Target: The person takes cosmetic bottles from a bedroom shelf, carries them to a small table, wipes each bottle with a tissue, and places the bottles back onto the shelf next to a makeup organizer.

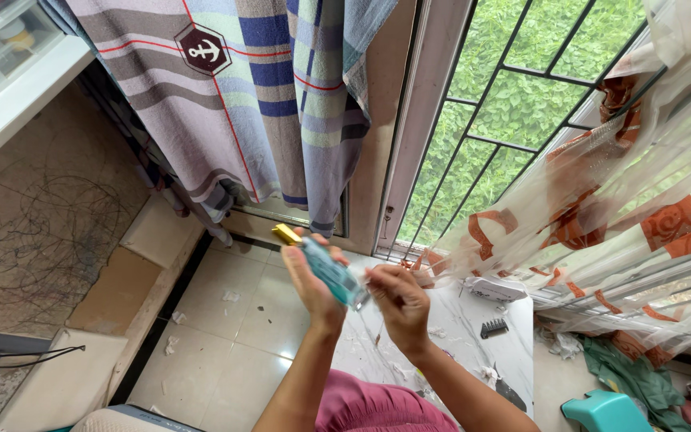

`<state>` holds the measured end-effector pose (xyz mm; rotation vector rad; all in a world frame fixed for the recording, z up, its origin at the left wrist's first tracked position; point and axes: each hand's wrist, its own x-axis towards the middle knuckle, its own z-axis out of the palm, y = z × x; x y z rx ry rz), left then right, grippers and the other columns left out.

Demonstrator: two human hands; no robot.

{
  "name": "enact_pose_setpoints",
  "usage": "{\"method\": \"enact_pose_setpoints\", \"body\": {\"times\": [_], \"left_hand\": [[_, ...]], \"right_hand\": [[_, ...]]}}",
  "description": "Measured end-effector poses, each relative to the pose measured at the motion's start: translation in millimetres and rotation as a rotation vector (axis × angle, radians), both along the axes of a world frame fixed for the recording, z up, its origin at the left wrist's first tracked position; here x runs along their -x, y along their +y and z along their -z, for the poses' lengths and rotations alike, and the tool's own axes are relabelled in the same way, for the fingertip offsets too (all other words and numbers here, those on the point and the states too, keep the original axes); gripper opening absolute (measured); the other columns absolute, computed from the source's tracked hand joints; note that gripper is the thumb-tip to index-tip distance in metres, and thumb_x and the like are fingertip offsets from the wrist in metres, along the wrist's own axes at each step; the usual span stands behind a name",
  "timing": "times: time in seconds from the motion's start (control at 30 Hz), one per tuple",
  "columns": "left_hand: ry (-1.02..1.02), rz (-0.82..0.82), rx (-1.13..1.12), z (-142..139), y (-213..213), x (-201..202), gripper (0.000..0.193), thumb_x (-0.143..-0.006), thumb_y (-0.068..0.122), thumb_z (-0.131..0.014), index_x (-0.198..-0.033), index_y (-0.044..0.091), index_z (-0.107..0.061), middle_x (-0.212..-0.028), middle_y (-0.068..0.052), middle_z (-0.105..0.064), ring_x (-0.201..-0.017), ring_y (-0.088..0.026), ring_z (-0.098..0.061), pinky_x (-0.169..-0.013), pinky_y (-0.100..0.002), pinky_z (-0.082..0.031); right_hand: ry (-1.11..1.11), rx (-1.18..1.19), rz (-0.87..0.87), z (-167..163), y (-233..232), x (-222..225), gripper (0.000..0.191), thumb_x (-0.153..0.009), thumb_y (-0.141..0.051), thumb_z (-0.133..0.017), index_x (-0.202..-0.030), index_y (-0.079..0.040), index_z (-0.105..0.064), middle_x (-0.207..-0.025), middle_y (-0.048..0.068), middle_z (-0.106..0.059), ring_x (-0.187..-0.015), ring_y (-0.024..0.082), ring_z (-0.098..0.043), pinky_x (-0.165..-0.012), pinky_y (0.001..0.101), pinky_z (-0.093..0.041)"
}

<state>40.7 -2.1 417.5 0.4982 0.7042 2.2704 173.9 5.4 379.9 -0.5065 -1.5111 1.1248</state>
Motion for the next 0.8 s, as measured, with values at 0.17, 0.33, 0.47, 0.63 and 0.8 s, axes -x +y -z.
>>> {"method": "enact_pose_setpoints", "body": {"times": [0.17, 0.33, 0.47, 0.63, 0.8], "left_hand": [[0.318, 0.215, 0.075, 18.7, -5.8, -12.9, 0.067, -0.104, 0.06, -0.032, -0.143, 0.007, -0.041, -0.135, -0.006, -0.055, -0.119, -0.018, -0.057, -0.1, -0.034, -0.052], [0.474, 0.472, 0.085, 34.3, -19.8, -17.0, 0.056, -0.108, 0.041, -0.048, -0.151, 0.007, -0.037, -0.115, -0.011, -0.06, -0.097, -0.015, -0.063, -0.081, -0.03, -0.056], [0.566, 0.559, 0.187, 36.4, -26.5, -8.6, 0.048, -0.109, 0.026, -0.056, -0.148, 0.004, -0.04, -0.099, -0.011, -0.065, -0.078, -0.014, -0.067, -0.067, -0.029, -0.059], [0.448, 0.606, 0.145, 30.6, -32.5, -7.6, 0.054, -0.107, 0.032, -0.054, -0.152, 0.006, -0.037, -0.098, -0.01, -0.066, -0.075, -0.015, -0.067, -0.064, -0.03, -0.059], [0.437, 0.61, 0.1, 18.4, -35.6, -5.0, 0.059, -0.107, 0.035, -0.055, -0.156, 0.011, -0.032, -0.111, -0.012, -0.062, -0.083, -0.015, -0.066, -0.067, -0.03, -0.059]], "right_hand": [[-0.231, -0.42, 0.135, -49.7, 7.2, -0.4, 0.023, -0.09, -0.001, -0.078, -0.112, -0.008, -0.079, -0.103, 0.002, -0.064, -0.089, 0.009, -0.062, -0.076, 0.022, -0.052], [-0.035, -0.084, 0.12, -96.4, 32.7, 2.6, 0.021, -0.096, -0.002, -0.069, -0.116, -0.002, -0.075, -0.114, 0.007, -0.067, -0.086, 0.009, -0.065, -0.071, 0.0212, -0.054], [-0.079, -0.177, -0.085, -116.5, 43.3, -4.6, 0.02, -0.096, -0.007, -0.07, -0.115, -0.004, -0.074, -0.106, 0.004, -0.074, -0.093, 0.013, -0.065, -0.084, 0.0262, -0.053], [-0.156, -0.475, 0.023, -114.2, 39.0, -3.6, 0.013, -0.088, -0.007, -0.081, -0.102, -0.007, -0.079, -0.093, 0.0, -0.078, -0.085, 0.016, -0.065, -0.09, 0.0344, -0.052], [-0.028, -0.496, 0.099, -91.7, 25.7, 1.6, 0.017, -0.084, -0.006, -0.08, -0.1, -0.008, -0.079, -0.097, 0.002, -0.078, -0.09, 0.019, -0.066, -0.087, 0.0311, -0.054]]}}
